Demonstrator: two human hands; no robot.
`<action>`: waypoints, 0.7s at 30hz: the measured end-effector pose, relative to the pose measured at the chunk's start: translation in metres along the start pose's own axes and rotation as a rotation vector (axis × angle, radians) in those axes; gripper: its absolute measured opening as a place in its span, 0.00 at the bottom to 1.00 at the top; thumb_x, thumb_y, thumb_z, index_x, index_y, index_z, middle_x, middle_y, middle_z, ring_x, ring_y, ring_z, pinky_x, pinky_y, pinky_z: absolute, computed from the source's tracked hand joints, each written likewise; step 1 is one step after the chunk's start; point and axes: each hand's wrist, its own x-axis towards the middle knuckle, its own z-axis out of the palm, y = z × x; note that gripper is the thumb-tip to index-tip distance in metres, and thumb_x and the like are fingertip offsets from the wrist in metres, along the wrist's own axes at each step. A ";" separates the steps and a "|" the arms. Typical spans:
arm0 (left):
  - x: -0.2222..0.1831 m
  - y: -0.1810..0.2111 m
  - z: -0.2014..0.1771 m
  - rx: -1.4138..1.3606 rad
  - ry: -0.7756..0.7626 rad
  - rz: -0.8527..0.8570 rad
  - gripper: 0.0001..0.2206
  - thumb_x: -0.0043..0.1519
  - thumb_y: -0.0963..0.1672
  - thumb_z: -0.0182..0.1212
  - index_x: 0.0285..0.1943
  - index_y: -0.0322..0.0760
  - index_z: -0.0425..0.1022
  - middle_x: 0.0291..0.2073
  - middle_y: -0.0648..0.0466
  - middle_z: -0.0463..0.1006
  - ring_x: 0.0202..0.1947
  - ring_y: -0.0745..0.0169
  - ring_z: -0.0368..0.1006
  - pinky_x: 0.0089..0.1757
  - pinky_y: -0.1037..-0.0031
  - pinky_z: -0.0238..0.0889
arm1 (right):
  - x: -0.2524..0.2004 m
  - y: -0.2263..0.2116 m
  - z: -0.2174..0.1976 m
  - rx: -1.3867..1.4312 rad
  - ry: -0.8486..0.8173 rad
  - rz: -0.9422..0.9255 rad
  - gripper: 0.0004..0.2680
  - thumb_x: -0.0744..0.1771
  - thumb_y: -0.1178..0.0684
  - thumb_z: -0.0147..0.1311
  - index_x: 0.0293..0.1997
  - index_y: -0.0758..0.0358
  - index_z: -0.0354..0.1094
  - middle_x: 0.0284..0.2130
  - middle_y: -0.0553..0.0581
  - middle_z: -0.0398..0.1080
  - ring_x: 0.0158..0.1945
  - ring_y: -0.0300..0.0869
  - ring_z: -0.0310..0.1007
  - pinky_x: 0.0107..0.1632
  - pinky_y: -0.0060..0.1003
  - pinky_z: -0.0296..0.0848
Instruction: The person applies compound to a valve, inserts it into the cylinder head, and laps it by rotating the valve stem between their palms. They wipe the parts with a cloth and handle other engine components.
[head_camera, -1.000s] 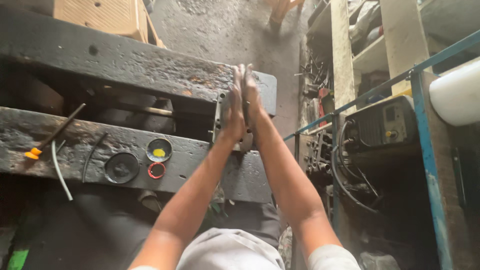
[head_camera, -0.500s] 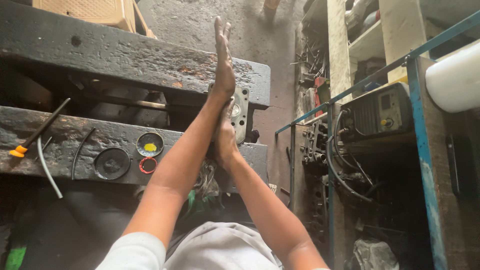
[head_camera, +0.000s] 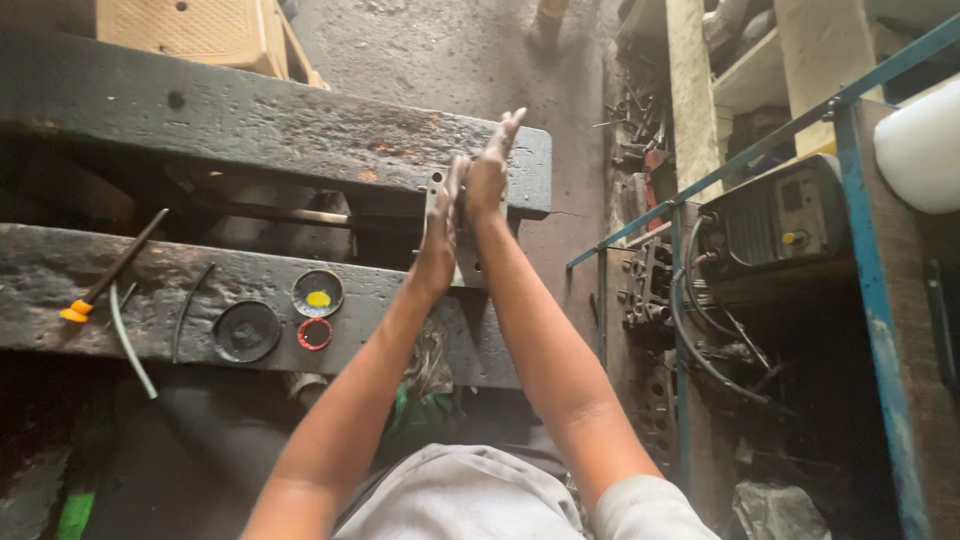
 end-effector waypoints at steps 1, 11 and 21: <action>-0.015 -0.002 0.002 0.012 -0.013 0.046 0.41 0.70 0.61 0.22 0.82 0.28 0.29 0.82 0.41 0.32 0.82 0.48 0.26 0.73 0.61 0.22 | 0.007 0.006 0.001 -0.006 0.101 -0.056 0.25 0.73 0.37 0.22 0.79 0.59 0.26 0.77 0.63 0.35 0.80 0.53 0.34 0.77 0.44 0.37; -0.154 -0.002 0.017 0.366 0.260 -0.171 0.29 0.67 0.48 0.54 0.75 0.28 0.54 0.58 0.39 0.77 0.55 0.58 0.76 0.54 0.69 0.69 | -0.065 -0.052 -0.061 -0.125 -0.258 -0.299 0.24 0.69 0.53 0.49 0.75 0.68 0.54 0.42 0.61 0.60 0.44 0.43 0.63 0.49 0.39 0.68; -0.158 0.072 -0.022 0.538 0.321 -0.179 0.14 0.62 0.46 0.66 0.51 0.32 0.77 0.26 0.57 0.72 0.27 0.75 0.64 0.31 0.81 0.60 | -0.101 -0.205 -0.098 -0.510 -0.024 -0.478 0.06 0.74 0.52 0.56 0.48 0.63 0.73 0.28 0.54 0.74 0.28 0.39 0.72 0.31 0.35 0.69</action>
